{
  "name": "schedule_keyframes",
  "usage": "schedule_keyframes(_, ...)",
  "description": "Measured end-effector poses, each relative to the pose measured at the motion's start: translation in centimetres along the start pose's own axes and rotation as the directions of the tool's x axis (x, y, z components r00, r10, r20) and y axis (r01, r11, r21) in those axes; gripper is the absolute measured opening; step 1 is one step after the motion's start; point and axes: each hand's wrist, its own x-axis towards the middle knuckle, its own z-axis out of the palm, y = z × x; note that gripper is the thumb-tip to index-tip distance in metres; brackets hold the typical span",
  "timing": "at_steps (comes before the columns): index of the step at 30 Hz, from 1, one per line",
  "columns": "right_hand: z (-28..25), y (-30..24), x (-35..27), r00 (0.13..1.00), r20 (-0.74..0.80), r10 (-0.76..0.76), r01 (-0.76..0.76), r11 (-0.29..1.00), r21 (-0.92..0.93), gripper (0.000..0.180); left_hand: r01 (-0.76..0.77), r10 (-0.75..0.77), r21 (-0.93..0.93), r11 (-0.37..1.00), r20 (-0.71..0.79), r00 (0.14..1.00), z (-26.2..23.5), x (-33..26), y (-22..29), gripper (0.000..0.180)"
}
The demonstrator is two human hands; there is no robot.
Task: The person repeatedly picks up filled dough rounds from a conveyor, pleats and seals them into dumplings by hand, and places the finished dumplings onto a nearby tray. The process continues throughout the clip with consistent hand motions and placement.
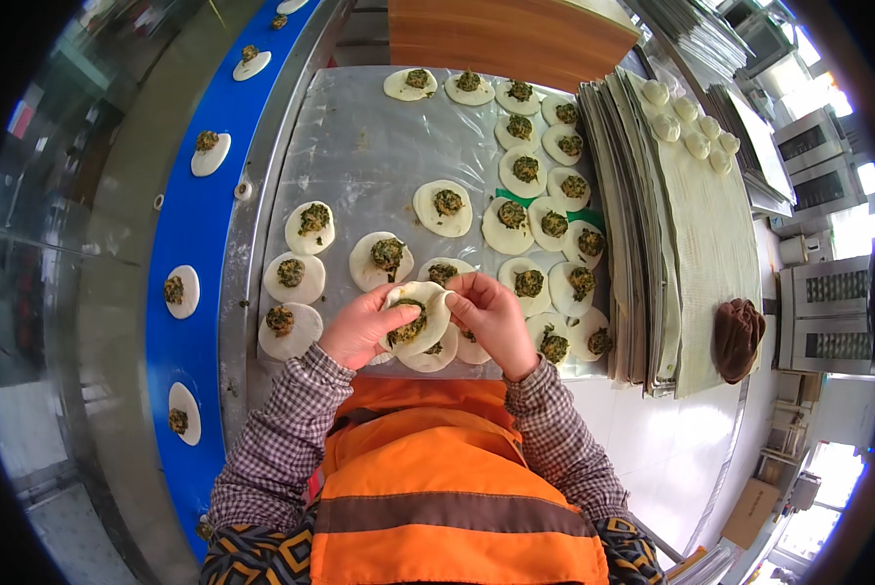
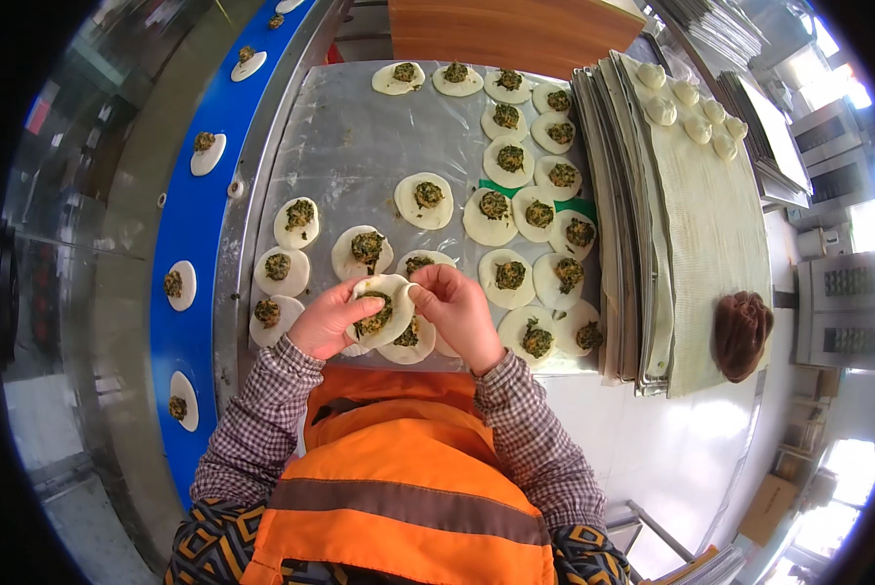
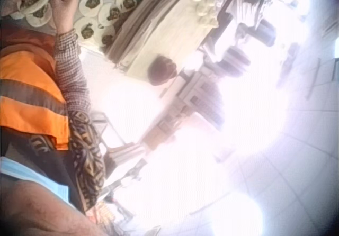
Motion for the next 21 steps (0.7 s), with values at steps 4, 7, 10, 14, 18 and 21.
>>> schedule_keyframes(4,0.2,-0.4,0.2,0.999,0.049,-0.021,0.03,0.982,-0.184,0.013,-0.038,0.055,0.239,0.97,-0.065,0.996,0.2,0.0,0.2,0.041)
schedule_keyframes(7,0.2,-0.4,0.0,0.904,0.13,-0.407,0.366,0.58,-0.728,0.014,0.003,0.022,0.36,0.933,-0.066,0.998,0.3,0.5,1.0,0.039)
schedule_keyframes(10,0.3,0.0,0.1,0.978,0.037,-0.207,0.2,0.862,-0.465,0.012,0.021,0.006,0.474,0.88,-0.055,0.998,0.3,0.8,1.5,0.036)
schedule_keyframes(14,0.1,0.5,0.0,0.987,0.039,-0.157,0.157,0.864,-0.479,0.012,0.052,-0.057,0.342,0.938,0.003,0.998,-0.1,0.5,2.0,0.04)
schedule_keyframes(18,0.0,0.3,-0.3,0.936,0.093,-0.34,0.334,0.774,-0.538,0.012,0.076,-0.064,0.288,0.954,-0.051,0.997,-0.2,0.2,1.8,0.042)
schedule_keyframes(21,0.0,0.1,-0.1,0.998,0.03,-0.053,0.056,0.992,-0.116,0.013,-0.041,0.064,0.558,0.829,-0.022,0.998,0.3,0.3,1.7,0.039)
